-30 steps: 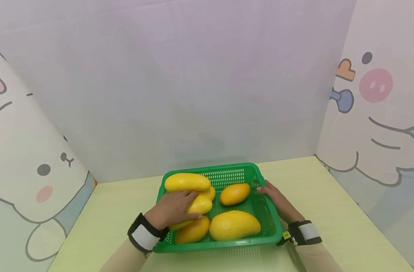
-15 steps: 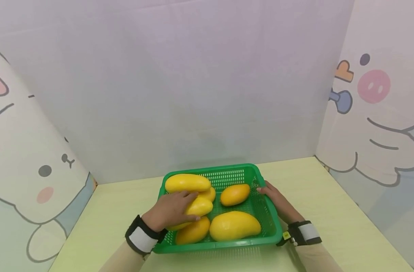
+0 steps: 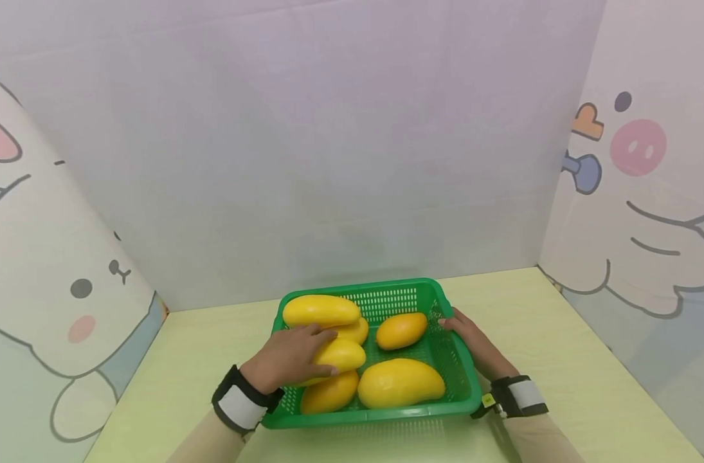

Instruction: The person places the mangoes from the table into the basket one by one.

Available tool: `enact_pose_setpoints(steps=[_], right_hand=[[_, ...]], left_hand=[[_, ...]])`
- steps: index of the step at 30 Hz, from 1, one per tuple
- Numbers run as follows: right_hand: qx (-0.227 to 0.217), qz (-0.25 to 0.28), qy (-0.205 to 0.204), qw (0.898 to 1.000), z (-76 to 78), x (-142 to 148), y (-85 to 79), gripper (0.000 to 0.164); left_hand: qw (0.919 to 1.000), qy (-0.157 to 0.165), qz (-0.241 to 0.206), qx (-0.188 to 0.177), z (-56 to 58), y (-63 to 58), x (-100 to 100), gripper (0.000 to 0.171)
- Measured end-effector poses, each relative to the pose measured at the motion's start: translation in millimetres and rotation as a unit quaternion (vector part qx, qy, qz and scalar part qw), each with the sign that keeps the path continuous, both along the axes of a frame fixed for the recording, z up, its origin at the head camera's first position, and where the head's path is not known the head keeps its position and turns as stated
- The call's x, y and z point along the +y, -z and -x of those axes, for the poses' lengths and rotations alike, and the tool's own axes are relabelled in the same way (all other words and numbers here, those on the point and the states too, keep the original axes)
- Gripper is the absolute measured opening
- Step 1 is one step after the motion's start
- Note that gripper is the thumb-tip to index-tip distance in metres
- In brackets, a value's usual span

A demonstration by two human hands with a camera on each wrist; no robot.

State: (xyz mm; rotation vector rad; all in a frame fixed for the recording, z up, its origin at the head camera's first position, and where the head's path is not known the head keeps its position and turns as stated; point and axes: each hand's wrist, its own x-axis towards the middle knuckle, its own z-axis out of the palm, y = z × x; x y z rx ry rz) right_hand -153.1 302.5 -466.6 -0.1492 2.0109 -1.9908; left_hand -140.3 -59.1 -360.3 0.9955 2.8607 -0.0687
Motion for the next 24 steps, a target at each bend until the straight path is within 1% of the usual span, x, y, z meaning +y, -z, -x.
enact_pose_setpoints(steps=[7,14,19,24], right_hand=[[0.011,-0.003,-0.009,1.0,2.0,0.9,0.0,0.059],[0.01,-0.003,-0.007,1.0,6.2,1.0,0.8,0.058],[0.013,-0.004,-0.011,1.0,5.7,1.8,1.5,0.058],[0.012,-0.008,-0.006,1.0,5.1,2.6,2.5,0.059]], left_hand=[[1.0,-0.002,0.0,0.003,0.4,-3.1,-1.9,0.066],[1.0,-0.002,-0.002,0.007,1.6,-5.1,-4.0,0.065],[0.9999,-0.006,-0.003,0.011,-1.0,-6.7,-5.9,0.066],[0.9997,-0.004,-0.007,0.023,-2.9,-9.5,-8.2,0.065]])
